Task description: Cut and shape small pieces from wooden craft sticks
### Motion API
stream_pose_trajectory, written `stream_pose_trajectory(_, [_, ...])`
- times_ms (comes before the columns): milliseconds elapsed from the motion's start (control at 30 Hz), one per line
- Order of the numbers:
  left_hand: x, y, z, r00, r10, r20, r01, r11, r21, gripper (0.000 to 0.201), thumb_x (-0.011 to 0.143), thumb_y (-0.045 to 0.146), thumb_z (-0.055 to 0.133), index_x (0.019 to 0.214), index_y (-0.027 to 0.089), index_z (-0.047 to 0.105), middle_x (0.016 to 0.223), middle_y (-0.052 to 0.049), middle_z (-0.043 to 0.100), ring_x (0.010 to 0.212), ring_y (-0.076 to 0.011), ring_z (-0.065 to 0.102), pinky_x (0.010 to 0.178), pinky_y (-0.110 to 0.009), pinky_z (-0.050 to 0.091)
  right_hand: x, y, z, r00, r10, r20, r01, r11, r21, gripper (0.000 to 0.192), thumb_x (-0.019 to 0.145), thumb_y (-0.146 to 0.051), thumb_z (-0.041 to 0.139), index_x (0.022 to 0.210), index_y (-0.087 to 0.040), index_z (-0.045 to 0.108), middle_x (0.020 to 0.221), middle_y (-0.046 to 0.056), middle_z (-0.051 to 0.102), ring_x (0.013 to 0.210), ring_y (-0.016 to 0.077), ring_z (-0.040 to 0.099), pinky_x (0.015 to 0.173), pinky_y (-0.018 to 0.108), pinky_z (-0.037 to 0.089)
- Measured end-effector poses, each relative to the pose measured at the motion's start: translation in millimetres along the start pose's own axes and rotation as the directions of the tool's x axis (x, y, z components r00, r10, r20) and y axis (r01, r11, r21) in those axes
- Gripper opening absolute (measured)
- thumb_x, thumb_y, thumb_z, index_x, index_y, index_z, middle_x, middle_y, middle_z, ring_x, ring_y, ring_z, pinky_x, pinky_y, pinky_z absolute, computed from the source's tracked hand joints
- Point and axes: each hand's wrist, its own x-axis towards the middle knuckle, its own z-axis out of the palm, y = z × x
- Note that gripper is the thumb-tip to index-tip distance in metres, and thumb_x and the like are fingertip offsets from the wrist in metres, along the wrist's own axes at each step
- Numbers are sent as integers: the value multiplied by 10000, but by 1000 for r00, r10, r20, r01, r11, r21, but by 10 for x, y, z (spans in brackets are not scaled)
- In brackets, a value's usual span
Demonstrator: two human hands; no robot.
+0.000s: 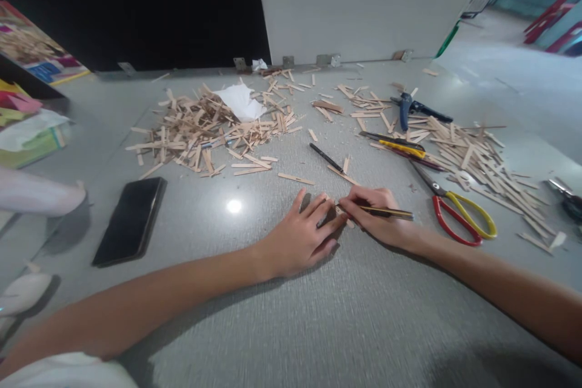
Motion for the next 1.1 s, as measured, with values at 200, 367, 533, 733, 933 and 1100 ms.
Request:
stream_pose_trajectory(200, [-2, 0, -3, 1000, 2, 4, -2, 1000, 7, 528, 1170, 384, 335, 1600, 126, 499, 1527, -250, 583, 1508, -414, 488, 1215, -699, 376, 4, 3, -9, 1000, -14, -5, 14, 1000, 3, 429, 1045, -480, 597, 698, -228, 592, 543, -40, 547, 508, 122, 467, 521, 280, 357])
stream_pose_trajectory(367, [-3, 2, 0, 1000, -14, 2, 14, 1000, -26, 517, 1160, 380, 377, 1603, 147, 503, 1536, -234, 584, 1520, -403, 475, 1243, -690, 346, 5, 9, -12, 1000, -10, -2, 10, 1000, -16, 450, 1045, -527, 592, 706, -231, 602, 546, -37, 553, 509, 126, 464, 520, 281, 357])
stream_pose_trajectory(533, [2, 0, 0, 1000, -14, 1, 14, 999, -37, 520, 1156, 377, 381, 1601, 140, 506, 1544, -244, 576, 1516, -413, 478, 1236, -705, 346, 1, 14, -8, 1000, -6, 3, 6, 1000, -9, 441, 1046, -504, 595, 703, -227, 601, 550, -36, 566, 514, 123, 472, 529, 280, 359])
stream_pose_trajectory(733, [-5, 2, -5, 1000, -15, -2, 15, 999, -45, 517, 1154, 360, 397, 1614, 143, 491, 1543, -242, 575, 1519, -411, 478, 1245, -699, 335, -7, 10, -8, 1000, -11, 7, 11, 1000, -1, 405, 1044, -456, 593, 712, -224, 600, 559, -37, 560, 521, 122, 469, 528, 280, 357])
stream_pose_trajectory(933, [0, -16, -2, 1000, -3, 26, 4, 999, -41, 531, 1158, 401, 365, 1615, 157, 482, 1533, -242, 566, 1512, -416, 465, 1221, -721, 355, 11, 11, 1, 1000, -24, 4, 25, 998, -54, 514, 1065, -556, 525, 660, -242, 482, 572, -42, 453, 541, 127, 409, 533, 290, 330])
stream_pose_trajectory(1100, [11, -34, -38, 997, 33, 75, -31, 999, -26, 506, 1141, 373, 418, 1618, 216, 476, 1551, -244, 512, 1529, -439, 444, 1199, -722, 386, -5, 99, 29, 995, -87, 54, 91, 993, -69, 504, 1099, -550, 450, 694, -253, 402, 604, -44, 427, 544, 128, 393, 535, 292, 320])
